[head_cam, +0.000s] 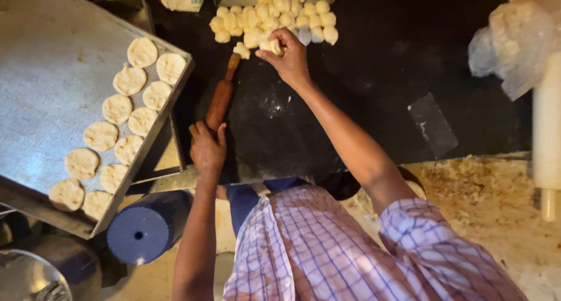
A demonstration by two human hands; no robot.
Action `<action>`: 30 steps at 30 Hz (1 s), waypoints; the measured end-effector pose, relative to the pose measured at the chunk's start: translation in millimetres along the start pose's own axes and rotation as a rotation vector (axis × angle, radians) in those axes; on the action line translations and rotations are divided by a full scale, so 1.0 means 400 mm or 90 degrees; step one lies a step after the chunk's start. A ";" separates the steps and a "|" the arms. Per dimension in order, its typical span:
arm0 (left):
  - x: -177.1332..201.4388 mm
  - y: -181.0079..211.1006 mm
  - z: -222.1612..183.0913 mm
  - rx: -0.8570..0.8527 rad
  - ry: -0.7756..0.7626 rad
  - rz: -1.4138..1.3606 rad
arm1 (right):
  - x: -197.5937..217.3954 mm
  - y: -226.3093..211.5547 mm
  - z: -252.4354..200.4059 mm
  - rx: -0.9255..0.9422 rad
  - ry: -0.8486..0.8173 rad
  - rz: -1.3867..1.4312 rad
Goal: The person uses a rolling pin to flatten portions of dough into circles and places them onto a metal tray.
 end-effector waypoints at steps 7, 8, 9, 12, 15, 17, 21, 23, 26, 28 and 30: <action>0.019 0.021 -0.003 0.005 0.014 -0.005 | 0.180 -0.072 0.078 0.165 0.111 0.083; 0.018 0.016 -0.009 0.011 0.008 -0.002 | 0.190 -0.084 0.076 0.158 0.106 0.086; 0.016 0.013 -0.005 0.008 0.014 0.006 | 0.206 -0.094 0.077 0.173 0.158 0.012; 0.013 0.017 -0.009 0.000 0.014 0.003 | 0.177 -0.085 -0.023 0.054 0.110 -0.044; 0.000 0.010 0.004 0.004 0.003 0.008 | 0.062 -0.064 -0.178 0.272 -0.120 -0.187; -0.011 0.009 -0.010 0.006 -0.001 0.018 | 0.025 -0.052 -0.252 0.339 -0.232 -0.278; 0.004 -0.008 0.011 -0.035 0.012 0.003 | -0.006 -0.054 -0.239 0.197 -0.082 -0.196; -0.007 -0.005 -0.008 -0.041 0.004 0.015 | -0.013 -0.018 -0.196 0.140 -0.156 -0.266; -0.002 -0.009 0.012 -0.018 -0.024 0.005 | -0.035 0.009 -0.120 -0.038 -0.149 -0.314; 0.001 -0.008 0.011 -0.026 -0.023 -0.015 | -0.036 -0.034 -0.153 0.309 -0.171 -0.270; 0.000 -0.006 0.008 -0.025 -0.020 -0.021 | -0.031 -0.062 -0.214 0.329 -0.224 -0.297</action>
Point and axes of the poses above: each hand's wrist, its own z-axis towards the middle knuckle, its own x-axis out of the back of the hand, y = z × x, the point moved 2 cm from there along z, towards the middle knuckle, and after that the axes turned 10 degrees about z, right-handed, at the moved point
